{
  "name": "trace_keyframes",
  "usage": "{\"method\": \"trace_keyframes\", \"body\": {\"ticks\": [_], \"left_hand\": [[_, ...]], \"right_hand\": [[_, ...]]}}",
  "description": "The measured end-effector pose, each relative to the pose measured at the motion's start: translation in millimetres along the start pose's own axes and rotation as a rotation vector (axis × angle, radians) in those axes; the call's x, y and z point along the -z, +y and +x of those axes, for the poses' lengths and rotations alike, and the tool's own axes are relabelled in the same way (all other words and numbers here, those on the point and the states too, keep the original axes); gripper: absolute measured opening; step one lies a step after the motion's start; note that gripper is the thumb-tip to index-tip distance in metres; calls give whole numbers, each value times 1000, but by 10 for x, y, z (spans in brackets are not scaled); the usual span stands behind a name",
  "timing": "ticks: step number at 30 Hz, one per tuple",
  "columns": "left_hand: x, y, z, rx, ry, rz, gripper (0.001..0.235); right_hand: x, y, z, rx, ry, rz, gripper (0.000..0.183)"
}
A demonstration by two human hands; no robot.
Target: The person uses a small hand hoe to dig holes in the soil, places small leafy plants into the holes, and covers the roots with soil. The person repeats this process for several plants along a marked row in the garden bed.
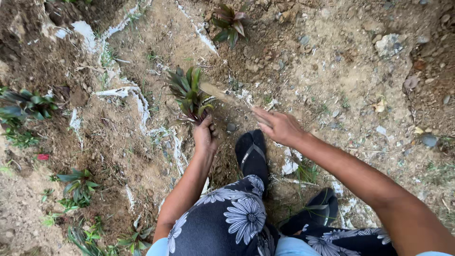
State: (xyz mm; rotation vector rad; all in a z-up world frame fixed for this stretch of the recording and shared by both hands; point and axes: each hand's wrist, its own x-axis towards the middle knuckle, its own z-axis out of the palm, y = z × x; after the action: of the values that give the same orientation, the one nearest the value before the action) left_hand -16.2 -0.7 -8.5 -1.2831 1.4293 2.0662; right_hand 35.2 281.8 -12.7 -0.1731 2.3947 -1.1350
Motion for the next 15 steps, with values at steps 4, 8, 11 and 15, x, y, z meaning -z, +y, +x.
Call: {"method": "trace_keyframes", "body": {"ticks": [4,8,11,15], "left_hand": [[23,48,22,-52,49,34,24],[244,-52,-88,-31,61,99,20],[126,-78,0,-5,2,36,20],[170,-170,31,-32,7,73,18]], "right_hand": [[-209,91,189,-281,-19,56,52],[-335,191,101,-188,137,196,58],[-12,199,202,-339,-47,153,47],[408,262,40,-429,62,292,58]]}}
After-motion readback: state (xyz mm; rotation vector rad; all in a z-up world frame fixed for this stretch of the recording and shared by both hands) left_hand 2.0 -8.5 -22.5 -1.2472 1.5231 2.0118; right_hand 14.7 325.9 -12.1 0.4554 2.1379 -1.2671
